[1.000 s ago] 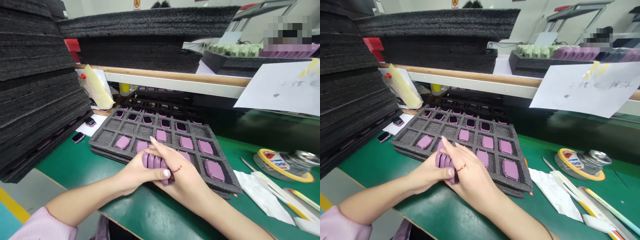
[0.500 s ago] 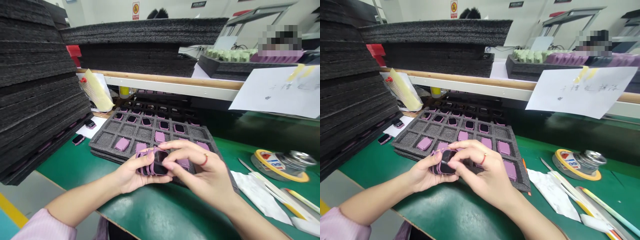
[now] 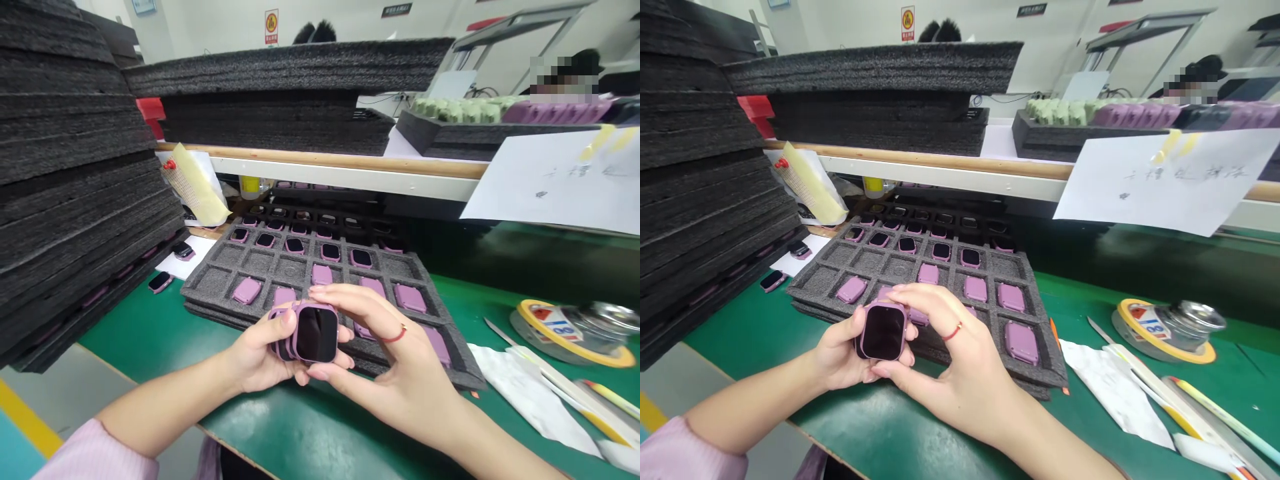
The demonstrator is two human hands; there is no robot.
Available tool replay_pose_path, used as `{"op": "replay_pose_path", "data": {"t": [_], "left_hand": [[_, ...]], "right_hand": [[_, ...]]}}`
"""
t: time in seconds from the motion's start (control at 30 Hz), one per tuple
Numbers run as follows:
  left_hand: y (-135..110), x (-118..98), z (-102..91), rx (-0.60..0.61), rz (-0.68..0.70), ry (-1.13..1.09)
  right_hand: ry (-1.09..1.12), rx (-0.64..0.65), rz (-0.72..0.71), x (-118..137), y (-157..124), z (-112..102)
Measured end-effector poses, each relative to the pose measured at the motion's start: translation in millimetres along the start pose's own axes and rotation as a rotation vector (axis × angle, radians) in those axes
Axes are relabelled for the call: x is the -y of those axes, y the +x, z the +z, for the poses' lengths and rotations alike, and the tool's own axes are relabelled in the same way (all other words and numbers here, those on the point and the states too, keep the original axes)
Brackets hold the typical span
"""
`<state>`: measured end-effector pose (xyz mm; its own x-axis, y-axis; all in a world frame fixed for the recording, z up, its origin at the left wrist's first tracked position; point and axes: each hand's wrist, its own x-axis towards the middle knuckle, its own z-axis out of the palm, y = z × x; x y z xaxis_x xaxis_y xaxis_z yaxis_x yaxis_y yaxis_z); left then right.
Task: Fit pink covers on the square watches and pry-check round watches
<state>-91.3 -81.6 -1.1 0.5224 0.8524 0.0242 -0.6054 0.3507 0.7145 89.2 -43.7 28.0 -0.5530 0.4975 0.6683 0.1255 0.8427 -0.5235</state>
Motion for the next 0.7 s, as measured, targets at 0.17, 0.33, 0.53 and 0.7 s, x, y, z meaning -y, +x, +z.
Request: {"op": "replay_pose_path", "data": {"t": [0.17, 0.33, 0.53, 0.7], "left_hand": [[-1.0, 1.6, -1.6, -0.018, -0.029, -0.019], [-1.6, 2.8, -2.9, -0.004, -0.045, -0.051], [0.2, 4.1, -3.9, 0.086, 0.065, -0.148], [1.3, 4.4, -3.0, 0.112, 0.073, -0.154]], "right_hand": [[-0.013, 0.014, -0.012, -0.6, -0.3, 0.2], [-0.025, 0.028, -0.047, -0.8, -0.4, -1.7], [0.186, -0.153, 0.111, 4.1, 0.4, -12.2], [0.045, -0.313, 0.044, 5.4, -1.3, -20.3]]}}
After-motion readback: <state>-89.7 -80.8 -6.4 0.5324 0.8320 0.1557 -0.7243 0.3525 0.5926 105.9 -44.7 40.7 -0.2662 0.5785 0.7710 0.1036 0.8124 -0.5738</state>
